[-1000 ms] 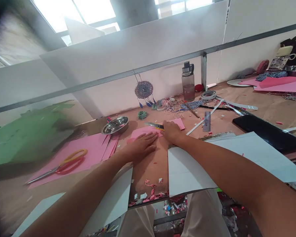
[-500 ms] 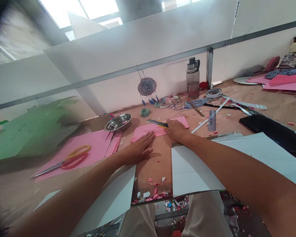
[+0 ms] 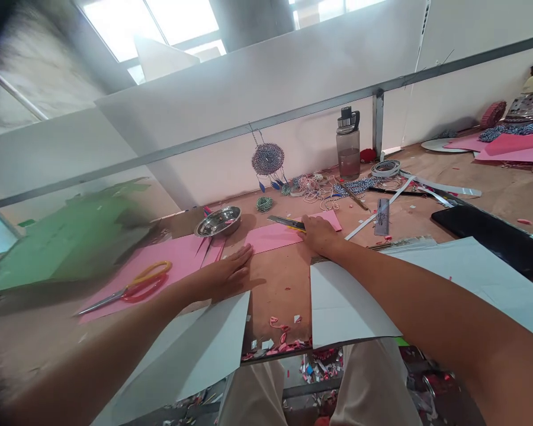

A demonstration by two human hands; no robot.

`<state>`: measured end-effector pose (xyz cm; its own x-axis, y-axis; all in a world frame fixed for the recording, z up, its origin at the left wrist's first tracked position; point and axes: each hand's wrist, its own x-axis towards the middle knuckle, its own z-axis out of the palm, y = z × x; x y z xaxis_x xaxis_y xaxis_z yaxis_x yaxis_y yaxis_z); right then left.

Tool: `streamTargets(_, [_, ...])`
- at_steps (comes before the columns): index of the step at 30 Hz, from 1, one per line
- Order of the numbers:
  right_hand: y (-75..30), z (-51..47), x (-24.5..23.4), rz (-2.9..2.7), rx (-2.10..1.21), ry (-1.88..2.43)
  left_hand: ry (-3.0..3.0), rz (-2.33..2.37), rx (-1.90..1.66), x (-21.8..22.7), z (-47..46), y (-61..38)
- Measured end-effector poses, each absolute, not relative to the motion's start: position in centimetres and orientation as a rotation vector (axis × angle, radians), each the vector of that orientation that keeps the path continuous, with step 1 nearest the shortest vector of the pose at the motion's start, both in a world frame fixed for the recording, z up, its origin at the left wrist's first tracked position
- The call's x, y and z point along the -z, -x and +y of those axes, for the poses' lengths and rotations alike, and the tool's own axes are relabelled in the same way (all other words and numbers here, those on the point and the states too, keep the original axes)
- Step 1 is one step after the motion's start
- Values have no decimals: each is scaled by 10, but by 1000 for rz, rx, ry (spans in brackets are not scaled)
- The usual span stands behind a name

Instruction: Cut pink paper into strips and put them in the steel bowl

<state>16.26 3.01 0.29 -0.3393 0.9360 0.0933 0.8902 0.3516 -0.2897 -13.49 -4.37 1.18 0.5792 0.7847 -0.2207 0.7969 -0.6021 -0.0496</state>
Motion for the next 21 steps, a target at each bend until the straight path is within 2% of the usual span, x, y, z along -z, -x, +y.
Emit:
streamTargets(3, [-162,30,-3,-2362,-277,1646,-2796,1361,411,-26,-38,121])
streamTargets(6, [-162,32,1,-2336,-292,1636,-2808,1586,215,-33,-33,90])
streamTargets(10, [-163,36,7,-2269,-324,1566,-2828,1246,243,-19,-27,47])
streamTargets(15, [-180,44,-1,-2028,-329,1412,-2698,1284,139,-1,-24,37])
streamTargets(21, [-218,64,-19,-1891,-330,1528,-2677,1391,59,-6,-28,51])
